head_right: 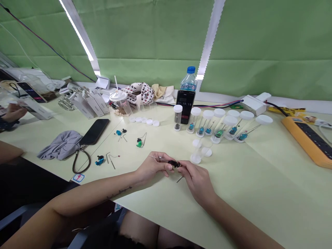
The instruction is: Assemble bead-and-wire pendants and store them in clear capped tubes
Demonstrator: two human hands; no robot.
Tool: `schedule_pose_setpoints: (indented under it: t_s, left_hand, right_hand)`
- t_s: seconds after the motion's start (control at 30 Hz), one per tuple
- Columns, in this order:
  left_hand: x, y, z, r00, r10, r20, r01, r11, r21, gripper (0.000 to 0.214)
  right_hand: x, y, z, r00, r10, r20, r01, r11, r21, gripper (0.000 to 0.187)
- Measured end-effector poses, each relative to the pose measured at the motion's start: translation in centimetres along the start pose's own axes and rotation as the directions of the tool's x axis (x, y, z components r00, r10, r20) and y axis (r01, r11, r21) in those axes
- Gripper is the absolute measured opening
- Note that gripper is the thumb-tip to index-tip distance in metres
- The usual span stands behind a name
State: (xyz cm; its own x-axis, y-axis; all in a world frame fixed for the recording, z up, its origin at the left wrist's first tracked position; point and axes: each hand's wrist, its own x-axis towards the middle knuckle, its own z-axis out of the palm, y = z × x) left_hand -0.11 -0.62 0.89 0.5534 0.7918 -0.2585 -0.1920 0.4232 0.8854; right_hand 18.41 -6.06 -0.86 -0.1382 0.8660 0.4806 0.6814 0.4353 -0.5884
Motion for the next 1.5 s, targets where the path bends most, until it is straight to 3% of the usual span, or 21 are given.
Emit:
schedule_pose_setpoints:
  t_s: [0.33,0.53,0.9,1.5]
  left_hand:
    - [-0.07,-0.01,-0.05,0.999,-0.003,0.040,0.004,0.999,-0.041,0.040]
    - [-0.03,0.11,-0.14,1.000,-0.004,-0.003,0.004,0.997,-0.080,0.041]
    - [0.06,-0.07,-0.13,0.999,0.008,0.045,-0.006,0.999,-0.050,0.038]
    - [-0.01,-0.05,-0.10,0.998,0.012,0.055,-0.011,1.000,-0.019,0.038]
  right_hand:
    - [-0.06,0.00,-0.04,0.999,-0.002,0.037,0.001,0.999,0.036,0.024]
    - [-0.34,0.19,0.35,0.999,0.042,0.003,-0.042,0.996,0.082,0.021]
    - [-0.16,0.00,0.28,0.992,-0.089,-0.085,0.088,0.996,-0.011,0.018]
    - [-0.44,0.34,0.25,0.999,-0.034,-0.002,0.034,0.998,0.048,0.018]
